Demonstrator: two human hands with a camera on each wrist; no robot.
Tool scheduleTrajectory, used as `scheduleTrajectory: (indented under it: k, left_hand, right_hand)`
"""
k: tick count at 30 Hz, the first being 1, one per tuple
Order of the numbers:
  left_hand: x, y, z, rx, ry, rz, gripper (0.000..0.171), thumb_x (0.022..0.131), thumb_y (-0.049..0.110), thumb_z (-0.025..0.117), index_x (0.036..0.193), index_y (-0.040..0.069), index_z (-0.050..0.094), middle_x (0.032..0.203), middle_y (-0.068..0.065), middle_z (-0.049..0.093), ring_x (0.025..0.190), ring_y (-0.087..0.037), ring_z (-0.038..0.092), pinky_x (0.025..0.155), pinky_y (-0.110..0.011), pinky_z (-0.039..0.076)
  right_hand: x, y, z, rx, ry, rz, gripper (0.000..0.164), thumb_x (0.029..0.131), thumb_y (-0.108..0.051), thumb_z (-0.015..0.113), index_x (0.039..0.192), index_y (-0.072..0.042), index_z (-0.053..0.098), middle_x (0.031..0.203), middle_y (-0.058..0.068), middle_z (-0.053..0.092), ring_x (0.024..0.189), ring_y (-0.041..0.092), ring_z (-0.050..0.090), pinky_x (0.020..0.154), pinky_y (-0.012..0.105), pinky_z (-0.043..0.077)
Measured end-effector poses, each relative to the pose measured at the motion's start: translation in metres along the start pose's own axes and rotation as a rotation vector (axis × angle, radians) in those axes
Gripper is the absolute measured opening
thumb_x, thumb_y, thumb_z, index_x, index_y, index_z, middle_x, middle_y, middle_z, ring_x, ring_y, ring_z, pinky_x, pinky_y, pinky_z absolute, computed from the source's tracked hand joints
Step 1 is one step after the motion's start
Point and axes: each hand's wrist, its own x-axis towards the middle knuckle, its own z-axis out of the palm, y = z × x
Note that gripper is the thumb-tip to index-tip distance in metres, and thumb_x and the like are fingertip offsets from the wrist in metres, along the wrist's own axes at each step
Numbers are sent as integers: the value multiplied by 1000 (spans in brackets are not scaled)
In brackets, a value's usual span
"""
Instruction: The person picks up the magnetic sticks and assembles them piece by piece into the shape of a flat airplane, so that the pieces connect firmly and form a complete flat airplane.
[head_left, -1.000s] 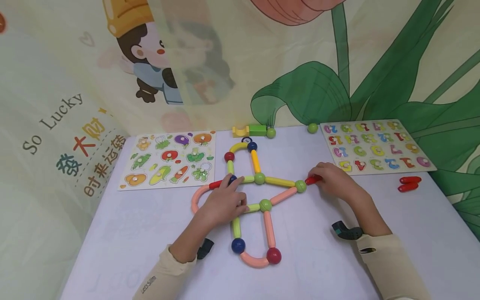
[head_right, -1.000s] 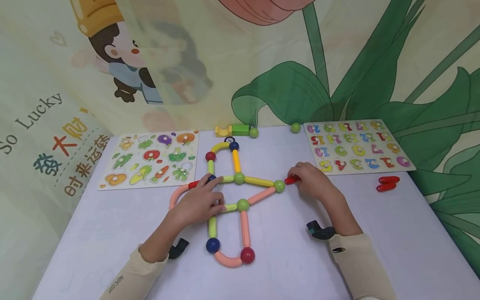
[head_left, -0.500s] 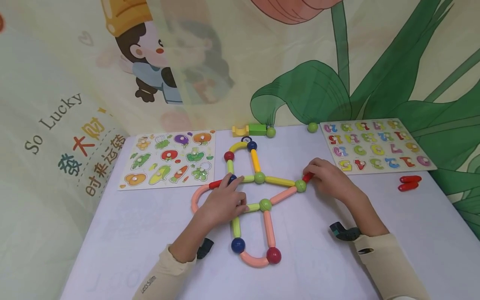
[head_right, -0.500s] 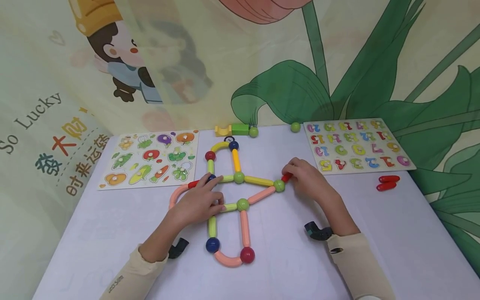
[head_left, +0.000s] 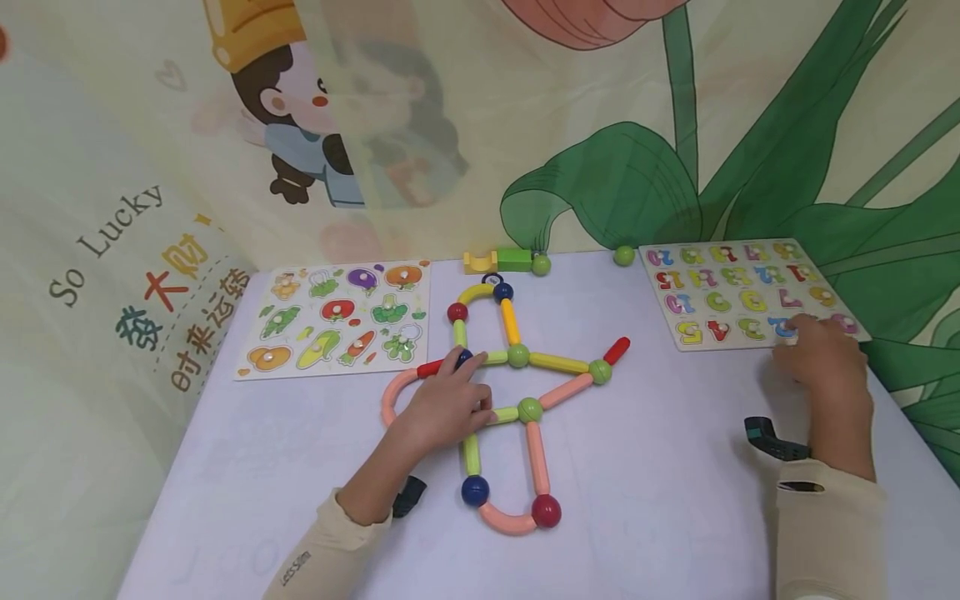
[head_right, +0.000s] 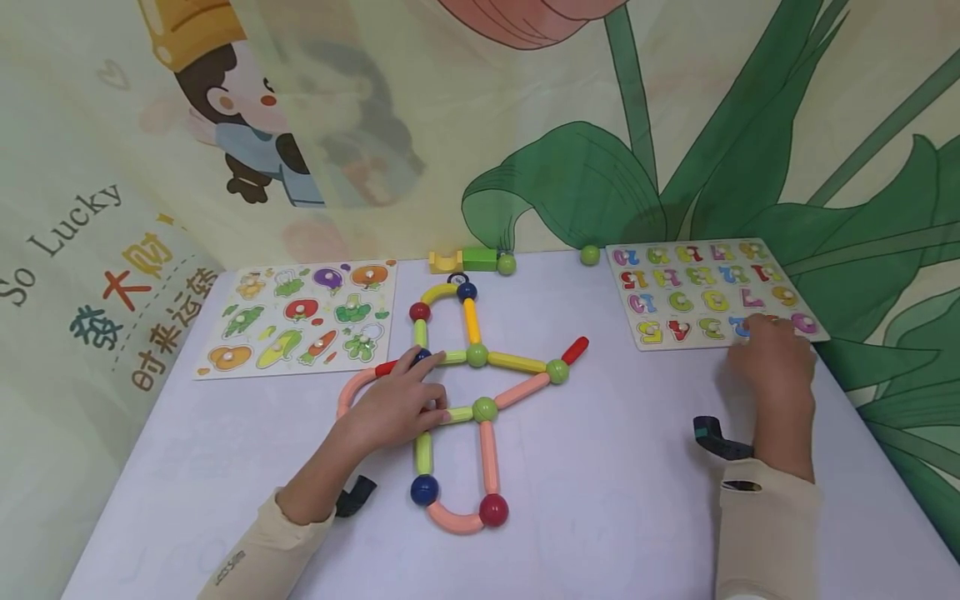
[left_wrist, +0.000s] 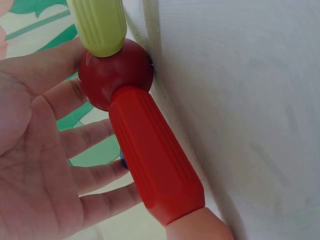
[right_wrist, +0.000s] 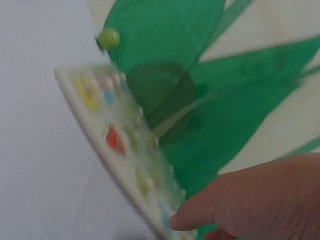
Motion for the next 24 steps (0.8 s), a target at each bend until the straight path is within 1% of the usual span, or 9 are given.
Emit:
scheduleTrajectory:
  k: [2,3,5,8,11,15,17,21,24]
  left_hand:
    - [0,0,0,0,0,0,12,79,39,66,83,28,67,142,-6,31,132,-36,12,89,-48,41]
    - [0,0,0,1,1,0,12,79,39,66,83,28,67,142,-6,31,132,-36,12,89,-48,41]
    - [0,0,0,2,2,0,12,79,39,66,83,28,67,142,-6,31,132,-36,12,89,-48,41]
    - [0,0,0,0,4,0,12,80,39,66,83,28,67,142,-6,31,132,-36,13,89,-48,41]
    - [0,0,-1,-3,7,0,12,80,39,66,83,27,67,142,-6,31,132,-36,12,90,-48,41]
    - [0,1,-1,-6,7,-1,12,79,39,67,83,27,67,143,-6,31,132,-36,12,89,-48,41]
    - [0,1,-1,-6,6,-2,12,79,39,67,83,28,67,143,-6,31,132,-36,12,89,-48,41]
    - [0,0,0,-7,3,-5,13,79,40,66,83,28,67,143,-6,31,132,-36,12,90,-48,41]
    - [0,0,0,-5,2,-5,12,80,40,66,83,28,67,143,-6,31,132,-36,12,90,-49,40]
  right_hand:
    - [0,16,0,7,-54,54,54,82,-15,55,123,12,35,112,39,30,88,53,32,64,62,34]
    - [1,21,0,3,-71,60,53,81,-15,55,122,12,35,111,39,32,87,52,33,62,60,34]
    - [2,28,3,-5,-70,41,47,80,-13,54,118,12,39,106,37,38,82,47,38,59,54,37]
    - [6,25,7,-27,-36,-43,40,78,-10,57,109,12,46,97,33,49,78,42,44,57,49,38]
    - [8,9,9,-25,-45,-109,36,79,-14,64,103,10,53,92,28,55,77,39,48,58,47,39]
    - [6,-18,16,15,-147,-181,36,80,-28,68,97,2,60,92,22,56,81,35,46,60,43,40]
    - [5,-33,22,38,-189,-227,35,80,-31,68,97,-1,62,92,18,56,83,33,45,62,42,41]
    - [3,-64,35,65,-254,-372,25,77,-28,72,91,-8,67,86,5,61,82,26,50,67,38,45]
    - [0,-85,44,71,-300,-465,16,75,-25,74,86,-14,70,79,-2,62,78,20,52,68,35,46]
